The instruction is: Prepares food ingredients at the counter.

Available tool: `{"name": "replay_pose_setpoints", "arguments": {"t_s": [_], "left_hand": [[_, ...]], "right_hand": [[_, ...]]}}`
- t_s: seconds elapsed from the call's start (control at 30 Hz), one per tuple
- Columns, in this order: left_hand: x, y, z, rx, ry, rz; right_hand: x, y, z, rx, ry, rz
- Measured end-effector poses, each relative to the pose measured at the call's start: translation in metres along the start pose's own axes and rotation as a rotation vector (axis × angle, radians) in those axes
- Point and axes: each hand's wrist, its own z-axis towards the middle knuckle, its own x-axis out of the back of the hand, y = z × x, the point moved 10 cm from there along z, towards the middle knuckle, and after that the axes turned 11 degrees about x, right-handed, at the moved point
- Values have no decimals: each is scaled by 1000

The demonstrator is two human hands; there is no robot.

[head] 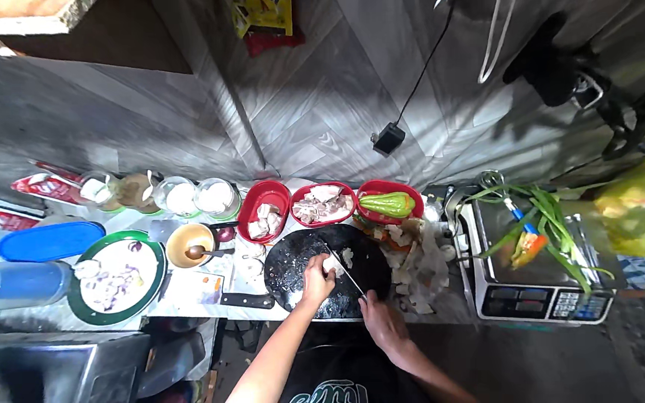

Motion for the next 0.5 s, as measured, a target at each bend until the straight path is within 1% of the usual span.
{"name": "replay_pose_setpoints", "arguments": {"t_s": [0.07,0.17,0.27,0.37,0.43,0.5], "left_hand": [[-1,1,0,2,-29,25],[0,1,2,-2,-24,9],[-2,-2,2,-1,-14,-4],[-5,-4,0,-13,-23,-12],[-4,-6,0,-15,-21,-6],[1,-9,3,10,-10,-4]], "right_hand": [[-3,-6,10,-8,-38,63],[2,-13,28,5,-85,165],[1,-5,16,31,-107,168],[-13,6,4,43,-85,158],[-20,4,18,34,-107,155],[-18,-2,34,29,-122,141]]}}
